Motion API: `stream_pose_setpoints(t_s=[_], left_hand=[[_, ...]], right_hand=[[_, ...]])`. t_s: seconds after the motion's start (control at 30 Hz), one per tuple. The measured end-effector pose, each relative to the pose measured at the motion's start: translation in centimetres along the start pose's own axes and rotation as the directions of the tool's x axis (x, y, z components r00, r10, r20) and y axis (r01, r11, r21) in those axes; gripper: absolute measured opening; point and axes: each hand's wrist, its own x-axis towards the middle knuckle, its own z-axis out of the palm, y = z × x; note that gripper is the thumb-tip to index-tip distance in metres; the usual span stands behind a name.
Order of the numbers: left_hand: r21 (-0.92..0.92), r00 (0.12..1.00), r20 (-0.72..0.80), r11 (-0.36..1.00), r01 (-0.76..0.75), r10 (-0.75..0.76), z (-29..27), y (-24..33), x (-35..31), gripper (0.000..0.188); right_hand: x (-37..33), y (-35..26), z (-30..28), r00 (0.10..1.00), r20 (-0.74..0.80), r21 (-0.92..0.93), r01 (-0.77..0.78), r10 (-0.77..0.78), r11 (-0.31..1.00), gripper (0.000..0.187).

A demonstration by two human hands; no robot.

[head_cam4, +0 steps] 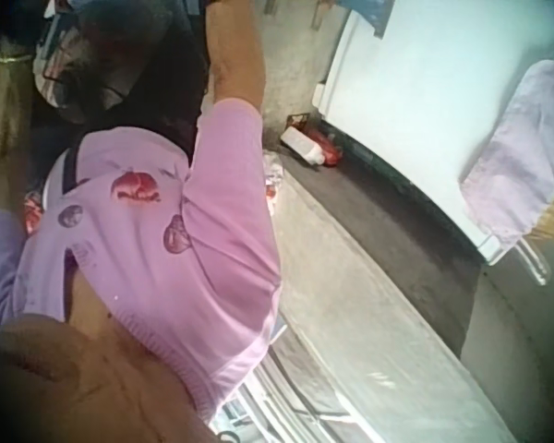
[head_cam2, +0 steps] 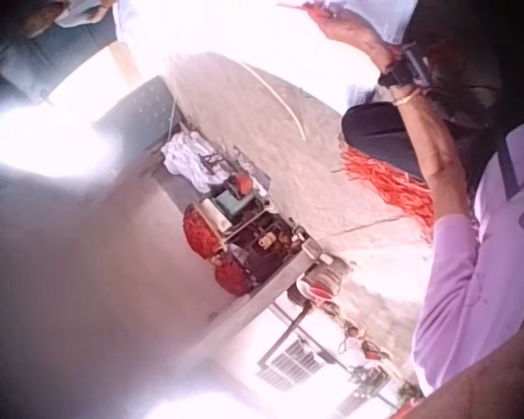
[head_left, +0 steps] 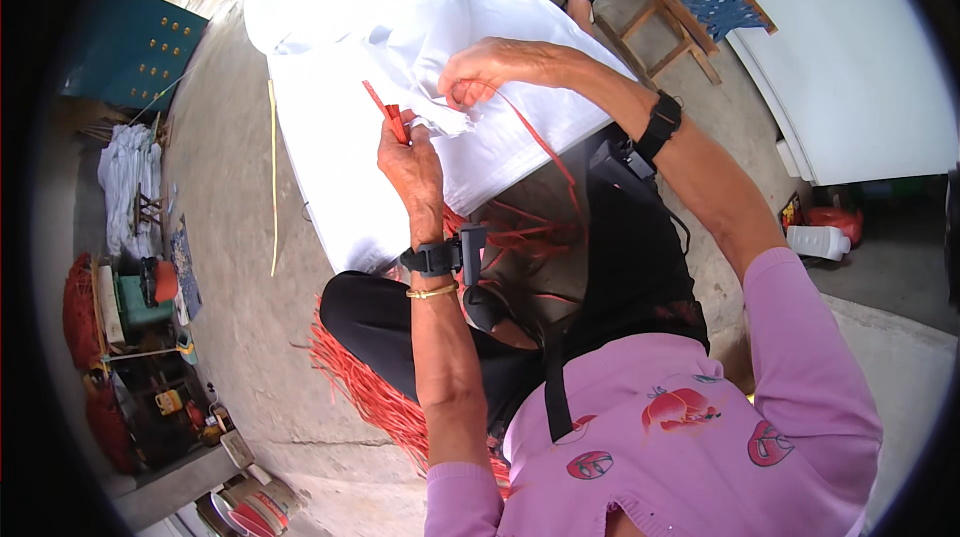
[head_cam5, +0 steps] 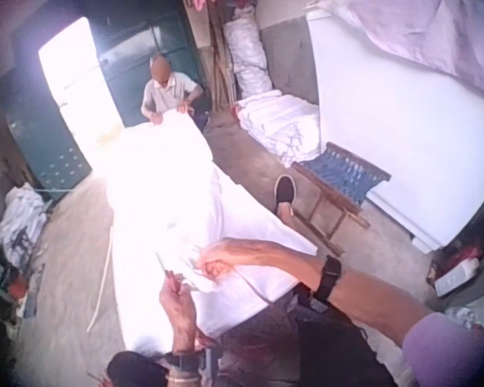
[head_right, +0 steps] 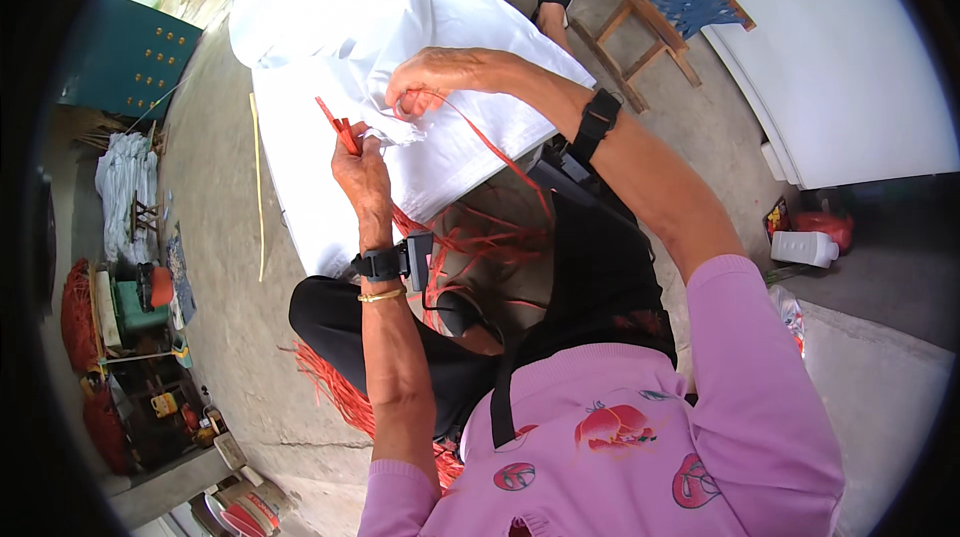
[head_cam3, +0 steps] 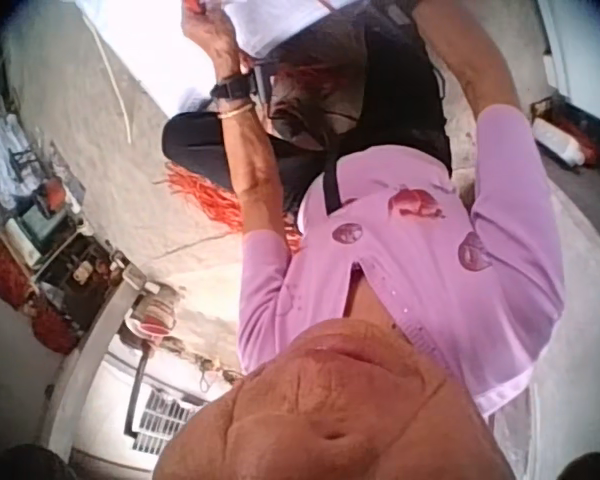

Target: The recorder is sewing red plastic strips into a white woven plastic sack using a large needle.

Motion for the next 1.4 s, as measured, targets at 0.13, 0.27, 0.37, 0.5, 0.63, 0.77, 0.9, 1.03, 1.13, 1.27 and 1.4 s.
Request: stream_pose_setpoints(t_s=[0.13, 0.27, 0.37, 0.5, 0.63, 0.77, 0.9, 1.03, 1.13, 1.27, 1.4], left_hand=[[-0.029, 1.000, 0.031, 1.000, -0.005, 0.006, 0.4, -0.3, 0.0, 0.018], [0.022, 0.998, 0.034, 0.999, -0.045, 0.045, 0.5, -0.8, -0.3, 0.017], [0.045, 0.999, 0.027, 0.999, 0.023, -0.024, 0.6, -1.4, -0.5, 0.018], [-0.362, 0.992, 0.078, 0.930, -0.063, 0.097, -0.4, -1.1, -0.3, 0.018], [-0.470, 0.890, 0.326, 0.762, 0.446, -0.320, -1.8, 2.6, 1.0, 0.019], [-0.488, 0.840, 0.461, 0.710, 0.508, -0.285, -3.1, 2.7, 2.1, 0.022], [-0.513, 0.797, 0.536, 0.643, 0.569, -0.278, -2.7, 4.2, 1.6, 0.018], [-0.711, 0.793, 0.587, 0.366, 0.601, -0.163, -4.2, 3.1, 3.6, 0.018], [-0.406, 0.666, 0.646, 0.570, 0.714, -0.374, -3.5, 3.3, 4.9, 0.020], [-0.476, 0.680, 0.648, 0.515, 0.713, -0.343, -2.2, 3.5, 4.5, 0.015], [-0.521, 0.829, 0.467, 0.663, 0.539, -0.307, -0.1, 2.6, 5.0, 0.012]], right_hand=[[-1.2, 0.8, 0.7, 0.930, -0.108, -0.353, 0.295, -0.352, 0.888, 0.020], [-1.1, 0.1, 2.7, 0.731, -0.009, -0.878, 0.321, -0.683, 0.354, 0.011], [-3.1, -3.3, 6.6, 0.369, -0.337, -0.650, 0.575, -0.866, 0.497, 0.011], [-5.8, -4.5, 10.7, 0.132, -0.370, -0.853, 0.343, -0.920, 0.392, 0.012], [-7.1, 2.7, 12.9, 0.858, -0.434, -0.301, 0.150, -0.275, 0.942, 0.019], [-1.5, 5.3, 12.5, 0.737, -0.660, -0.037, 0.163, -0.146, 0.986, 0.026], [1.6, 5.2, 11.1, 0.614, -0.759, -0.071, 0.252, -0.216, 0.965, 0.021], [-0.5, 7.5, 12.8, 0.542, -0.564, -0.679, 0.126, -0.623, 0.723, 0.010], [-2.8, 7.3, 13.3, 0.640, -0.552, -0.649, 0.072, -0.534, 0.757, 0.012], [-1.0, 5.4, 11.2, 0.680, -0.646, -0.287, 0.205, -0.347, 0.936, 0.018], [1.4, 4.5, 10.3, 0.490, -0.788, -0.148, 0.436, -0.372, 0.888, 0.019]])
